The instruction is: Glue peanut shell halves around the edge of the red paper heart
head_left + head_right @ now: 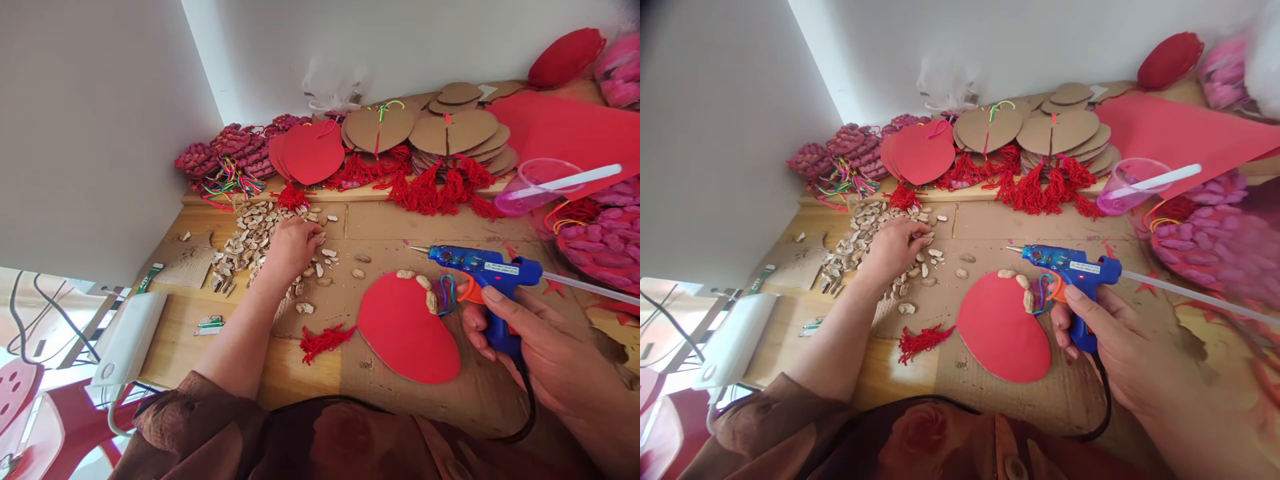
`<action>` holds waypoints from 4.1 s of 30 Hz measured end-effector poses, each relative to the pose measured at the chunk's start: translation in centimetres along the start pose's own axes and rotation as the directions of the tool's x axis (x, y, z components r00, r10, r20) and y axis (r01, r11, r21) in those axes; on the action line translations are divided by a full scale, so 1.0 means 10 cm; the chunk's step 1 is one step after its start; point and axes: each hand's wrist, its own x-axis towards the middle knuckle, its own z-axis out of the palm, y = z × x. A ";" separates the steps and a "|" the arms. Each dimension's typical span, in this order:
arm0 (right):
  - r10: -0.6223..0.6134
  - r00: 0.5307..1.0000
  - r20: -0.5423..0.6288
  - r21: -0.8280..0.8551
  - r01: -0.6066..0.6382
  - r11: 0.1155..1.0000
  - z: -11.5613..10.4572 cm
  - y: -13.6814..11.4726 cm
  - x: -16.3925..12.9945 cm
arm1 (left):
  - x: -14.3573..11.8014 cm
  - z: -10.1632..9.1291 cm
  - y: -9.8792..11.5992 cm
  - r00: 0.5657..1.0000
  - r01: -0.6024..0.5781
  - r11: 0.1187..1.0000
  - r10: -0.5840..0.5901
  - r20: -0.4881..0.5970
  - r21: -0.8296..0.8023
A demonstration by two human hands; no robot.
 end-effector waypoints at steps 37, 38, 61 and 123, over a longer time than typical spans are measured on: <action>-0.058 0.994 0.097 0.070 0.051 0.996 -0.06 0.10 0.02 | -0.17 -0.02 0.35 0.988 -0.155 0.938 0.146 -0.052 -0.311; -0.062 0.993 0.098 0.072 0.055 0.996 -0.06 0.10 0.03 | -0.19 -0.01 0.42 0.987 -0.156 0.927 0.156 -0.029 -0.342; -0.094 0.985 0.144 0.091 0.081 0.993 -0.04 0.07 0.00 | -0.34 0.18 1.01 0.970 -0.044 0.958 0.108 0.217 -0.282; -0.164 0.968 0.190 0.006 0.166 0.986 -0.03 0.17 0.04 | -0.26 0.05 0.76 0.986 0.042 0.863 0.045 0.159 -0.503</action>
